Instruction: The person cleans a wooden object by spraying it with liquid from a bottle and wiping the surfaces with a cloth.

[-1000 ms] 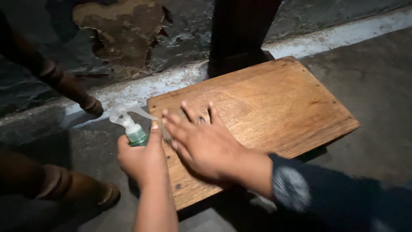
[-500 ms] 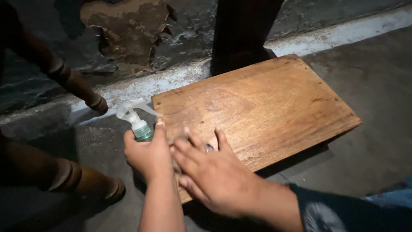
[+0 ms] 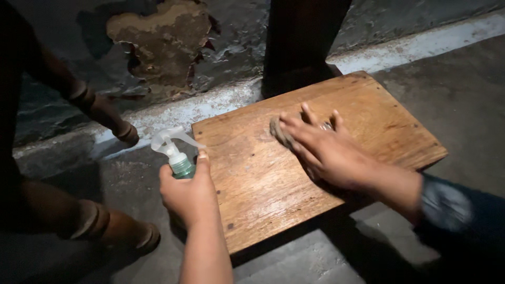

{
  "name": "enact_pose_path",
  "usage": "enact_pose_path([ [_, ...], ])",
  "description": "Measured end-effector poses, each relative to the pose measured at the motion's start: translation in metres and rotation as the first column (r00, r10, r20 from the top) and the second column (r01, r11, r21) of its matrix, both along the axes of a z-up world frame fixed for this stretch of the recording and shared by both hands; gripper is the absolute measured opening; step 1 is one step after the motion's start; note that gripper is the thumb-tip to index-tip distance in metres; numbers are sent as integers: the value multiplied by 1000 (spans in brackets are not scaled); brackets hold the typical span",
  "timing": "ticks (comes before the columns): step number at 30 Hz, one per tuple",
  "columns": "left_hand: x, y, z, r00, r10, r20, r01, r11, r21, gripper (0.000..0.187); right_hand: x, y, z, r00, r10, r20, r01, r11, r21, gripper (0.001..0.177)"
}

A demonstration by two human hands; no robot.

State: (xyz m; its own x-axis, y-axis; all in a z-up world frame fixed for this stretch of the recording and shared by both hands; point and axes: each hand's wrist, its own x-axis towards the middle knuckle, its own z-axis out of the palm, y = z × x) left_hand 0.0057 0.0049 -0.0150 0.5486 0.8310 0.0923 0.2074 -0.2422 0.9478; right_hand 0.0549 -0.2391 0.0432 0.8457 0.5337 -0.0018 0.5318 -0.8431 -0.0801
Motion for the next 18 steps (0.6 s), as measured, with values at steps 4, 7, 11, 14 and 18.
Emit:
enact_pose_path([
  [4,-2,-1,3,999,10,-44,-9,1000,19,45,32,50,3,999,6,-34,-5,999,33,71],
  [7,-2,-1,5,994,14,-105,-13,1000,10,44,17,81,9,996,62,-69,-64,998,-24,67],
  [11,0,-2,3,996,-22,81,23,1000,-21,38,-40,91,7,932,353,87,-347,935,-77,67],
  [14,0,-2,5,999,-4,45,3,1000,28,42,-68,64,7,900,437,-9,-435,897,78,64],
  [18,-1,-7,12,999,-30,-31,23,980,-200,40,-60,13,5,895,437,93,-433,899,-61,59],
])
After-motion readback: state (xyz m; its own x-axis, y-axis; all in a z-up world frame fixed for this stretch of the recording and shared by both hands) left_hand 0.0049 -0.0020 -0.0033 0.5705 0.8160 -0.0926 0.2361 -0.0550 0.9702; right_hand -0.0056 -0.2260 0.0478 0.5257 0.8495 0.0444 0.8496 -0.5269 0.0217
